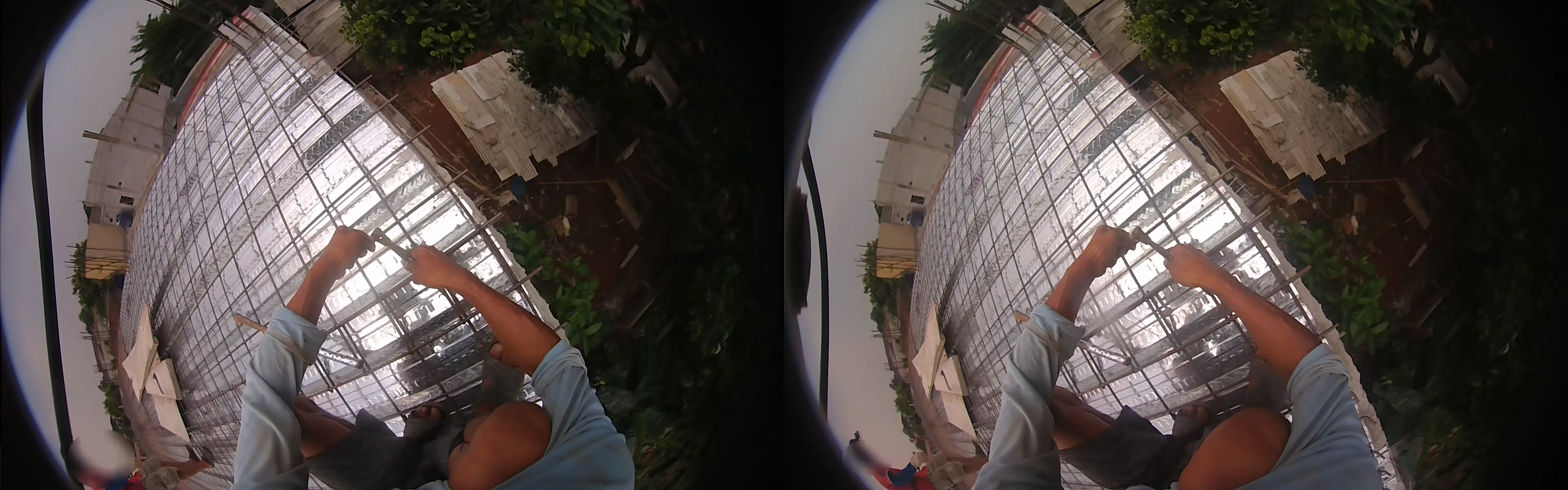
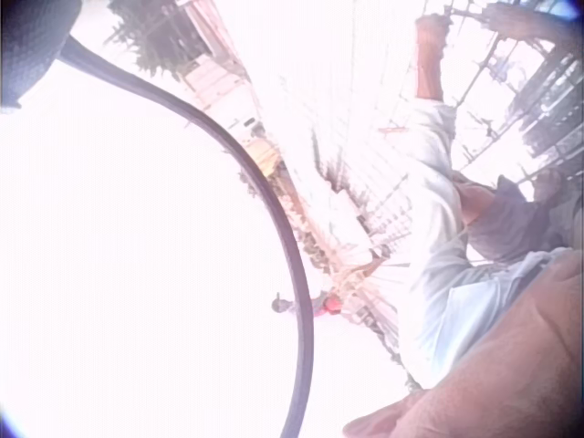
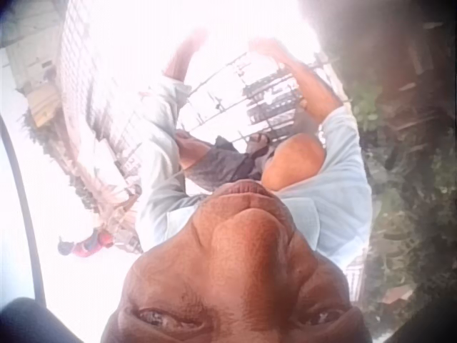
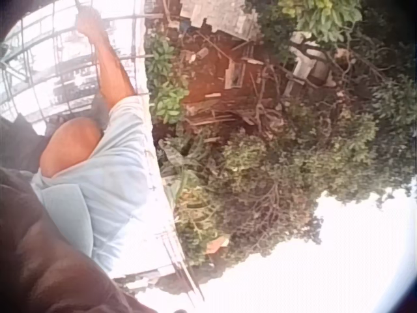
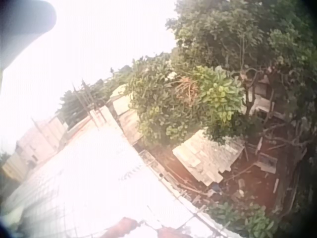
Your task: The person stands on a metal scaffolding platform and uses a curved metal bar to adjust and tighten the rebar grid. They repeatedly insert the bar into the grid and apply leverage to secure the structure.
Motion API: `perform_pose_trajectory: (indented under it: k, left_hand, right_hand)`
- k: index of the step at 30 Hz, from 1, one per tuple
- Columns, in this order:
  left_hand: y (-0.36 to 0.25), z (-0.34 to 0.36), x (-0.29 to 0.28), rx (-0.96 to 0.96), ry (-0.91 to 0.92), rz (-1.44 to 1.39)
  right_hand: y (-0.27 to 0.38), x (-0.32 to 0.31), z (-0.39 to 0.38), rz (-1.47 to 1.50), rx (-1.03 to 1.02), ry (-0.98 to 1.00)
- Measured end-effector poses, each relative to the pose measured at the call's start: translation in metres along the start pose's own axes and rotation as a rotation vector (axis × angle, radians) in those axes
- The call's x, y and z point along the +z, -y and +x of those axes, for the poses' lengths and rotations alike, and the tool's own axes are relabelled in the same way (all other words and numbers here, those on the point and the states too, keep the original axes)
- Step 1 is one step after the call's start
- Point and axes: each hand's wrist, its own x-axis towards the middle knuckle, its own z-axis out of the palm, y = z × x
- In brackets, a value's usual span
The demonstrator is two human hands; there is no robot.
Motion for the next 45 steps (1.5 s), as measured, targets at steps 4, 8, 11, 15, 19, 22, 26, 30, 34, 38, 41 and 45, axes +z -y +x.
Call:
perform_pose_trajectory:
  k: [4,8,11,15,19,22,26,30,34,38,41,45]
  left_hand:
    - [-0.018,-0.009,-0.006,0.259,0.026,0.416]
    - [0.003,0.003,-0.015,0.288,0.137,0.385]
    - [0.012,0.001,-0.019,0.262,0.098,0.182]
    - [-0.018,-0.020,0.012,0.300,-0.120,-0.091]
    - [-0.027,-0.016,0.018,0.113,-0.251,-0.267]
    - [-0.003,-0.015,0.013,0.129,-0.386,0.057]
    - [0.064,-0.006,0.026,0.257,-0.366,0.427]
    - [0.119,-0.013,0.049,0.176,-0.225,0.519]
    - [0.107,-0.036,0.100,0.068,-0.202,0.567]
    - [0.106,-0.043,0.110,0.010,-0.382,0.560]
    - [0.110,-0.037,0.121,0.097,-0.647,0.550]
    - [0.145,-0.014,0.126,0.099,-0.851,0.310]
  right_hand:
    - [0.017,-0.007,-0.024,0.469,0.060,0.198]
    - [-0.008,-0.001,-0.002,-0.683,-0.167,-0.194]
    - [-0.002,0.008,-0.011,0.070,0.006,-0.004]
    - [0.018,0.016,-0.017,0.953,0.151,-0.018]
    - [-0.014,-0.019,-0.011,0.634,0.114,-0.336]
    - [-0.026,-0.030,-0.031,0.165,0.127,-0.498]
    - [-0.029,-0.026,-0.042,-0.152,0.057,-0.611]
    - [-0.046,-0.008,-0.035,-0.528,-0.121,-0.727]
    - [-0.072,-0.004,-0.040,-0.776,-0.082,-0.673]
    - [-0.090,-0.001,-0.039,-0.873,-0.156,-0.698]
    - [-0.094,-0.003,-0.041,-0.823,-0.109,-0.696]
    - [-0.109,-0.009,-0.051,-0.831,-0.003,-0.625]
